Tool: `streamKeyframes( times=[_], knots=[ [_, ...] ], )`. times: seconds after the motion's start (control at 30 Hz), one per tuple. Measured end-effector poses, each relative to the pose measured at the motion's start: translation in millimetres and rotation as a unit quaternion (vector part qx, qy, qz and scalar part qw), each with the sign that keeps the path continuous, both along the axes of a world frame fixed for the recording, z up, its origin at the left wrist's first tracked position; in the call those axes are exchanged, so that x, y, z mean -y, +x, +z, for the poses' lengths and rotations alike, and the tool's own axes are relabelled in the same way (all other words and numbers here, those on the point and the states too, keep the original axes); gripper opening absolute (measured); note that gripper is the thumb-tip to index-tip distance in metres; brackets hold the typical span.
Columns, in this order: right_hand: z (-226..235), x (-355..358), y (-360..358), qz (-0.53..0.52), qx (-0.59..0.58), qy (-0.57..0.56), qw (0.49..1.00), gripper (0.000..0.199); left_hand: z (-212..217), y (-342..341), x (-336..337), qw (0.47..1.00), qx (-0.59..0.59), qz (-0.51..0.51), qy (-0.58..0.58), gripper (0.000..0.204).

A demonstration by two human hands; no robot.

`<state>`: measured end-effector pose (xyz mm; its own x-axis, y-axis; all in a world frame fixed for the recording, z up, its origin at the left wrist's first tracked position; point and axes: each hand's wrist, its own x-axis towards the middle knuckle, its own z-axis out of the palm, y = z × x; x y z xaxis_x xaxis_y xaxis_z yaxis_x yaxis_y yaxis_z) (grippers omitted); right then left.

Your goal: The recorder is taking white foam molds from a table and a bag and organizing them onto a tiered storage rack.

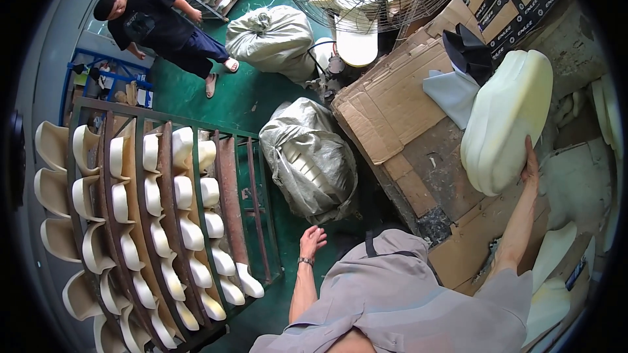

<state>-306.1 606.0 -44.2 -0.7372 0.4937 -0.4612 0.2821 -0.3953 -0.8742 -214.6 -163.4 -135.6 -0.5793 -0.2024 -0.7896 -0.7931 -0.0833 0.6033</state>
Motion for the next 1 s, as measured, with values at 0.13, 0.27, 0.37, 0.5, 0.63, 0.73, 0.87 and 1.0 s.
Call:
streamKeyframes(
  times=[0.13,0.27,0.37,0.5,0.63,0.73,0.87,1.0],
  knots=[
    [1,11,-2,-0.021,0.008,-0.001,1.000,0.095,13,-52,-46,0.994,-0.064,-0.075,0.038,0.051],
    [-2,1,11,-0.022,0.008,0.003,1.000,0.098,46,-108,-120,0.972,-0.117,-0.173,0.108,0.051],
    [3,12,3,-0.023,0.012,0.005,1.000,0.097,62,-138,-174,0.941,-0.147,-0.244,0.183,0.052],
    [0,13,3,-0.028,0.007,0.008,1.000,0.095,67,-169,-266,0.879,-0.204,-0.361,0.237,0.074],
    [7,24,-2,-0.041,0.016,-0.002,0.999,0.096,51,-171,-356,0.848,-0.186,-0.424,0.257,0.097],
    [14,31,2,-0.034,0.001,-0.004,0.999,0.096,50,-161,-400,0.853,-0.102,-0.402,0.316,0.119],
    [11,43,13,-0.053,0.006,-0.013,0.998,0.095,53,-150,-429,0.847,-0.056,-0.373,0.374,0.127],
    [13,103,28,-0.091,0.013,-0.048,0.995,0.096,71,-152,-414,0.873,-0.099,-0.330,0.346,0.119]
  ],
)
